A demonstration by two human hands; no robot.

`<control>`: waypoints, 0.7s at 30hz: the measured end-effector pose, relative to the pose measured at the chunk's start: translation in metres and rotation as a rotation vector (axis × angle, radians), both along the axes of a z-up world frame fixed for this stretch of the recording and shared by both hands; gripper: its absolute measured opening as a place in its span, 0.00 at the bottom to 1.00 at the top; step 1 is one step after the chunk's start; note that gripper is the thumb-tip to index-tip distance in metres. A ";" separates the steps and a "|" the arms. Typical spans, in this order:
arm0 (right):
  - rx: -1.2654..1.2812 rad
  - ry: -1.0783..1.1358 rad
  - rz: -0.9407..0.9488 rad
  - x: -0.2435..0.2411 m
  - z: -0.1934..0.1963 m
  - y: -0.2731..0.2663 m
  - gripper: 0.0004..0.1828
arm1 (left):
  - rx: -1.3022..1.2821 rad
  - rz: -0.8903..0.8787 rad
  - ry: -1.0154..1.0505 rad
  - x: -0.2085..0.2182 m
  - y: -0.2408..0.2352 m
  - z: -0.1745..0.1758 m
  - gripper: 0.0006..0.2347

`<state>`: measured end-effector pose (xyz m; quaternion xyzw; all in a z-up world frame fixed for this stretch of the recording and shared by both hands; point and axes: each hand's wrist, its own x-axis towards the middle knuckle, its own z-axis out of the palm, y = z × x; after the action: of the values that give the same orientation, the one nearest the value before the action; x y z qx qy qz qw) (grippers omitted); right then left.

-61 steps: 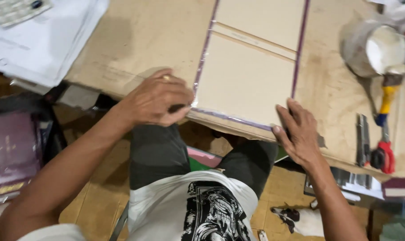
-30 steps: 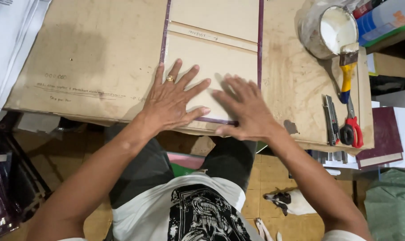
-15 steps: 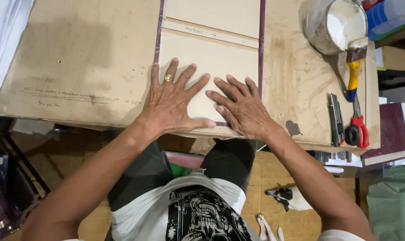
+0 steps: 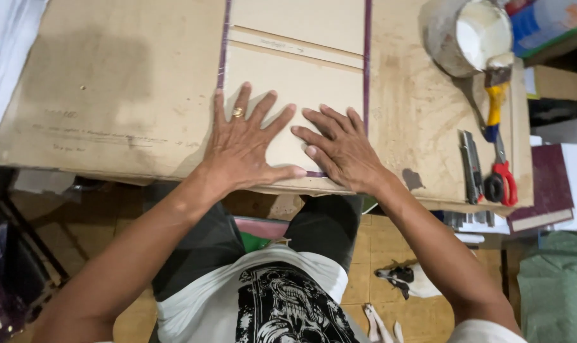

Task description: Applying a protective plastic film cover to a book or folder by measuring, cutting, and folding the edges.

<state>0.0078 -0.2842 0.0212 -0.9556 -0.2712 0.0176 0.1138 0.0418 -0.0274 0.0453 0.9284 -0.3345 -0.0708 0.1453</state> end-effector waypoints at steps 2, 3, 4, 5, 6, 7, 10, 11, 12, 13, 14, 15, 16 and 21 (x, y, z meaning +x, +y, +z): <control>0.084 0.027 0.019 0.001 0.001 -0.005 0.27 | 0.023 0.023 0.027 -0.001 0.001 0.003 0.41; 0.083 0.021 0.024 -0.003 0.006 -0.009 0.27 | 0.021 0.028 0.021 0.000 0.000 0.002 0.41; 0.013 -0.041 0.023 -0.007 0.011 -0.012 0.32 | 0.024 0.027 0.018 0.001 -0.001 0.000 0.39; -0.052 -0.089 0.027 -0.013 0.012 -0.014 0.39 | 0.031 0.031 0.030 -0.001 -0.001 -0.003 0.37; -0.050 -0.081 0.037 -0.010 0.006 -0.013 0.39 | 0.032 0.041 0.038 -0.003 0.000 -0.002 0.37; -0.051 -0.087 0.011 -0.013 0.000 -0.016 0.41 | 0.059 0.045 0.009 -0.004 -0.004 -0.001 0.43; -0.044 -0.098 -0.009 -0.016 -0.006 -0.019 0.38 | 0.090 0.050 -0.011 -0.005 -0.013 0.000 0.50; -0.037 -0.095 -0.013 -0.020 -0.005 -0.020 0.35 | 0.094 0.042 0.006 -0.005 -0.017 0.000 0.50; -0.037 -0.098 -0.022 -0.019 -0.006 -0.019 0.35 | 0.094 0.034 0.003 -0.003 -0.016 0.000 0.50; -0.042 -0.089 -0.041 -0.018 -0.006 -0.018 0.30 | 0.058 0.042 0.005 -0.002 -0.015 0.000 0.46; -0.046 -0.079 -0.060 -0.019 -0.005 -0.017 0.27 | 0.022 0.050 0.008 -0.002 -0.013 -0.001 0.42; -0.047 -0.089 -0.063 -0.018 0.000 -0.019 0.27 | 0.020 0.048 -0.002 -0.002 -0.013 -0.001 0.42; 0.016 -0.001 -0.093 -0.017 0.005 -0.020 0.25 | 0.026 0.052 -0.003 -0.003 -0.013 0.000 0.38; 0.220 0.178 -0.159 -0.022 0.026 -0.051 0.23 | 0.094 0.078 0.012 -0.006 -0.023 0.011 0.44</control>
<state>-0.0143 -0.3351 0.0470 -0.9505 -0.1840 0.0634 0.2422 0.0354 -0.0503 0.0565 0.9461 -0.2935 -0.0861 0.1061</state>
